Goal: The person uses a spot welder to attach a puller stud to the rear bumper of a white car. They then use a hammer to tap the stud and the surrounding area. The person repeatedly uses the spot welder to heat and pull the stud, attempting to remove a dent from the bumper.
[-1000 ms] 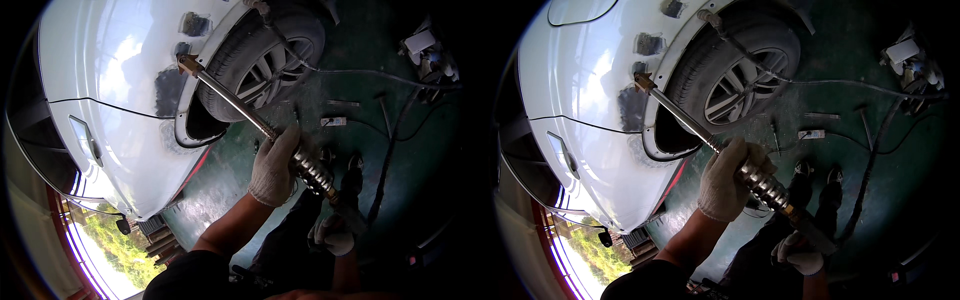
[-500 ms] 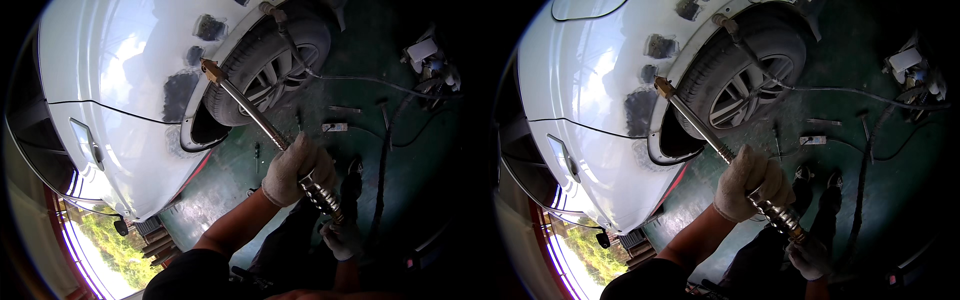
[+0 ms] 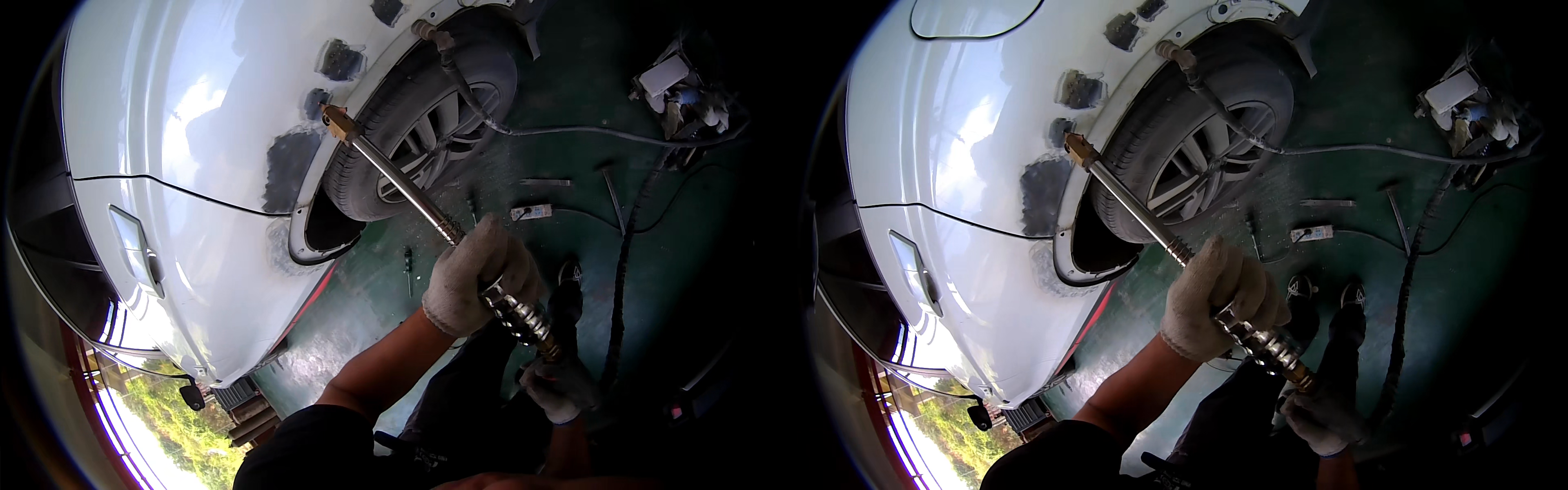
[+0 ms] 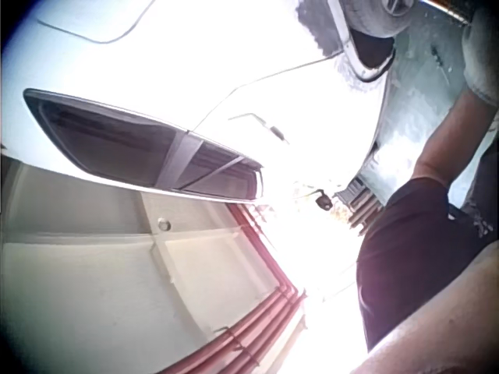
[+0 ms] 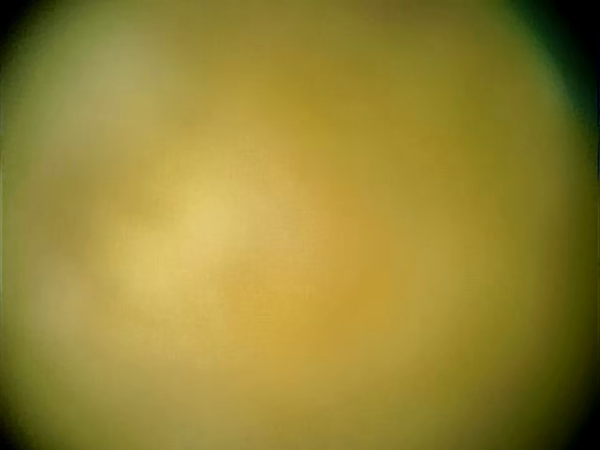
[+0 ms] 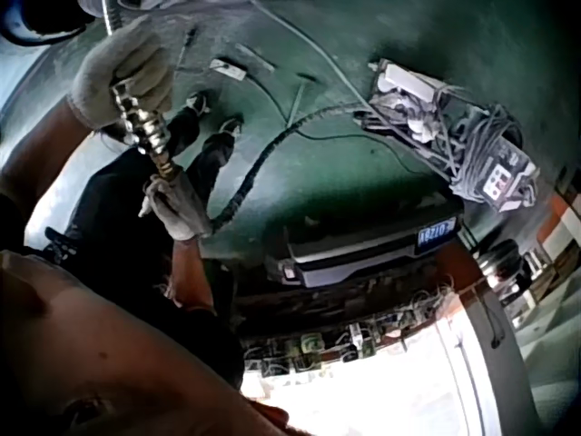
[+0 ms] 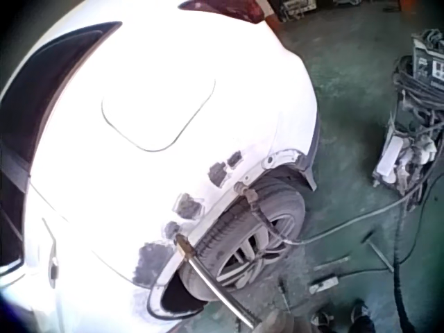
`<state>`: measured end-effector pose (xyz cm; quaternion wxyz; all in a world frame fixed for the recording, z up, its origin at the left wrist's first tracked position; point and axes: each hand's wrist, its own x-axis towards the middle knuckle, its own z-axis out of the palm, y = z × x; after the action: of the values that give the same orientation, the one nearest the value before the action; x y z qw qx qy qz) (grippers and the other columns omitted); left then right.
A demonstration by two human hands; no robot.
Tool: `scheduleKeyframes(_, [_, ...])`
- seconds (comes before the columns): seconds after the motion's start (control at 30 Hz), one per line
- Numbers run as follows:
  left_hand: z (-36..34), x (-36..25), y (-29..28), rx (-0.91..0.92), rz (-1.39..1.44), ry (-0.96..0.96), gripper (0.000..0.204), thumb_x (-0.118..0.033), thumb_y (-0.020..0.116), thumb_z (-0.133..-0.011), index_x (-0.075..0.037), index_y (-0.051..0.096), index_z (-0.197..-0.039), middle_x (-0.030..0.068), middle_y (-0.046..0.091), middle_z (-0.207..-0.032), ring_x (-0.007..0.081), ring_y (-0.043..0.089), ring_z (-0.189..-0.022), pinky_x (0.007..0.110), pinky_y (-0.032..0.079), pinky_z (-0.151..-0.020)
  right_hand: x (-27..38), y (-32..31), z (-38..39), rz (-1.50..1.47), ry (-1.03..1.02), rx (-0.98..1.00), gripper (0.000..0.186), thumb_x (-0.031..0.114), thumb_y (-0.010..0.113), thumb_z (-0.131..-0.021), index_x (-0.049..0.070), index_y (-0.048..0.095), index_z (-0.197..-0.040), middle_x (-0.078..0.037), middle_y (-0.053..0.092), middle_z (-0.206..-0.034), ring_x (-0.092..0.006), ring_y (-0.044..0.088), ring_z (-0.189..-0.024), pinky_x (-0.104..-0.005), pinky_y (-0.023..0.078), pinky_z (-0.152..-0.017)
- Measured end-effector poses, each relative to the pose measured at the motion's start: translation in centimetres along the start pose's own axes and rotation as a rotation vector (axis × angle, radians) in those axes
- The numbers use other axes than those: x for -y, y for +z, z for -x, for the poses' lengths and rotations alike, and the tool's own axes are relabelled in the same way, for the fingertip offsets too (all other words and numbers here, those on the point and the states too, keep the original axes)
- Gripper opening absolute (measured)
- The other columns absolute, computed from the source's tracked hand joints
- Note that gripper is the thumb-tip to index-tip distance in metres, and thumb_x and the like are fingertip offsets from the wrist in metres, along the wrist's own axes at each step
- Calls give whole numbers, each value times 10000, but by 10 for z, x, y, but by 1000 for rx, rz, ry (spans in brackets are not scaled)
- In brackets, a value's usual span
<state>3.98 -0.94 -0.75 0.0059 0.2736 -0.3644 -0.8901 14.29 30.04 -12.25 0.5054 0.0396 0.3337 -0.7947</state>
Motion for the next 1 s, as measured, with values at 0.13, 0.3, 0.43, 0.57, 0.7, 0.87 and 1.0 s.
scheduleKeyframes(0.13, [-1,-14,2,-26,82,10,517,-474,466,-1134,-164,414,-724,31,488,-658,224,549,-618,433,498,-653,2,19,6,-27,33,-95,298,14,714,-976,7,609,-1255,-108,672,-1106,-199,671,-937,-353,569,-894])
scheduleKeyframes(0.3, [14,-5,1,130,137,-86,433,-349,462,-1130,-157,458,-742,14,483,-640,210,546,-611,420,521,-703,-18,7,14,529,73,-258,259,89,747,-963,45,659,-1202,-94,703,-1067,-234,702,-967,-394,589,-872])
scheduleKeyframes(0.43, [-8,24,-28,796,561,83,464,-324,403,-1140,-194,440,-696,-28,487,-597,147,515,-516,364,429,-481,22,47,-24,1122,-759,-204,234,93,758,-946,74,686,-1167,-103,725,-1102,-267,712,-1019,-428,591,-856])
scheduleKeyframes(0.57, [12,14,1,104,85,32,393,-317,473,-1136,-123,532,-800,34,596,-802,157,608,-728,371,520,-660,-11,20,-4,94,-166,33,405,15,730,-854,59,652,-1249,-134,725,-931,-291,705,-834,-472,591,-824])
scheduleKeyframes(0.7, [47,36,-5,-197,-444,55,365,-352,539,-1124,-67,538,-896,82,605,-899,234,627,-889,440,524,-889,-25,-1,12,-406,22,43,517,-11,682,-729,65,659,-1240,-138,734,-836,-303,714,-805,-528,587,-866])
scheduleKeyframes(0.87, [74,51,-34,-288,38,-81,444,-401,549,-1121,-122,458,-788,78,564,-831,260,620,-843,460,526,-885,-58,-6,40,-358,140,44,522,-27,686,-695,60,668,-1209,-146,739,-844,-316,724,-813,-553,589,-895])
scheduleKeyframes(1.0, [87,52,-54,-354,-214,-73,488,-439,557,-1102,-154,414,-732,63,534,-790,255,607,-808,468,528,-859,-82,2,41,-331,123,96,485,42,773,-791,84,620,-1249,-110,730,-867,-294,717,-798,-520,593,-839])
